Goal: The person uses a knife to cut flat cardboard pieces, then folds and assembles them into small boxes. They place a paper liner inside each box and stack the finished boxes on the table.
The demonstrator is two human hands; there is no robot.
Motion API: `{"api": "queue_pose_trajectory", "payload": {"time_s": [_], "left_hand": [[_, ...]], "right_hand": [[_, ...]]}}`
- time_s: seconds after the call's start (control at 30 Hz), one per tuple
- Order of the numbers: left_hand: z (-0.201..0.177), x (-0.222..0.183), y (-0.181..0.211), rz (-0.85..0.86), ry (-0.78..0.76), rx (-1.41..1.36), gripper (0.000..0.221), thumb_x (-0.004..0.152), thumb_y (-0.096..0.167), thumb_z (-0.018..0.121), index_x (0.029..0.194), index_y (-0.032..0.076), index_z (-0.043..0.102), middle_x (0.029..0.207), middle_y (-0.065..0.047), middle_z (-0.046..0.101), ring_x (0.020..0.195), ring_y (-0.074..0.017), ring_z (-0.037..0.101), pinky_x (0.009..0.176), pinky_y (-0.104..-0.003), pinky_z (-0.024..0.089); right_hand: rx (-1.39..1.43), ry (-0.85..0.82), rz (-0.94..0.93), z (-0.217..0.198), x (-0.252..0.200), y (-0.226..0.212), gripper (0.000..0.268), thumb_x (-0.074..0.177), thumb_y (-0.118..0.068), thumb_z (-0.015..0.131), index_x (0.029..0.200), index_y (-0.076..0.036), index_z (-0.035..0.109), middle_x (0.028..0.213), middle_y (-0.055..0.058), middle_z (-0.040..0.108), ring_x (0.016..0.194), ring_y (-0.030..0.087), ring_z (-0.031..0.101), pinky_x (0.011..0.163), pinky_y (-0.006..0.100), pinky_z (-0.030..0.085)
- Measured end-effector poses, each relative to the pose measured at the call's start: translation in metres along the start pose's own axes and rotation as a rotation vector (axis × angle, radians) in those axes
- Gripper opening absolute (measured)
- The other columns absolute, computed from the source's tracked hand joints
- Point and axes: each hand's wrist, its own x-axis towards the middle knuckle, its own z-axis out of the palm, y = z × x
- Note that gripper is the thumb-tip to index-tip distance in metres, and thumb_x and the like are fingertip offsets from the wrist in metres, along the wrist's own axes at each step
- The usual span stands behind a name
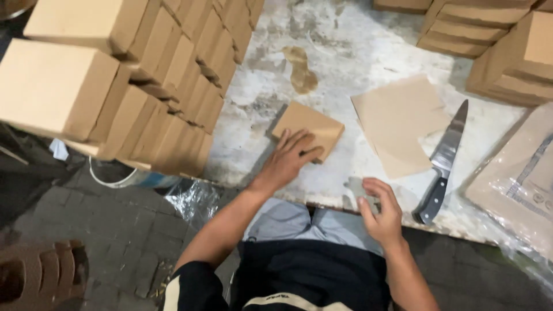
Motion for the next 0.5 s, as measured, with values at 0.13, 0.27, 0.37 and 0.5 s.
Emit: {"api": "queue_pose_trajectory", "payload": {"time_s": [0.13,0.27,0.37,0.5], "left_hand": [[0.031,0.053,-0.080,0.013,-0.005,0.052,0.030,0.086,0.011,0.067,0.114,0.021,0.070,0.132,-0.007,0.060,0.133,-0.0320,0.049,0.107,-0.064,0.034],[0.090,0.122,-0.174,0.008,0.107,0.091,0.052,0.066,0.020,0.071,0.117,0.030,0.067,0.131,0.002,0.063,0.128,-0.0210,0.053,0.103,-0.051,0.031],[0.088,0.187,-0.219,0.027,0.229,0.124,0.035,0.066,0.024,0.072,0.100,0.023,0.069,0.107,-0.001,0.068,0.102,-0.0254,0.060,0.085,-0.047,0.039],[0.098,0.244,-0.273,-0.103,0.178,0.582,0.022,0.082,0.027,0.054,0.099,0.027,0.068,0.087,0.009,0.065,0.085,-0.0209,0.060,0.062,-0.042,0.044]], "right_hand": [[-0.126,0.034,-0.096,0.008,-0.002,0.004,0.026,0.084,-0.006,0.070,0.110,-0.003,0.067,0.116,0.013,0.065,0.111,0.032,0.065,0.093,0.042,0.054],[-0.378,0.021,-0.244,0.018,0.010,-0.005,0.012,0.087,-0.008,0.062,0.099,-0.007,0.067,0.107,0.009,0.069,0.100,0.025,0.066,0.090,0.036,0.049],[-0.511,-0.010,-0.273,0.018,0.023,-0.015,0.011,0.085,-0.008,0.061,0.096,-0.008,0.066,0.102,0.007,0.069,0.090,0.025,0.065,0.075,0.036,0.048],[-0.537,-0.077,-0.211,0.017,0.034,-0.025,0.012,0.089,-0.011,0.060,0.100,-0.009,0.064,0.106,0.006,0.067,0.089,0.025,0.064,0.070,0.035,0.046]]}}
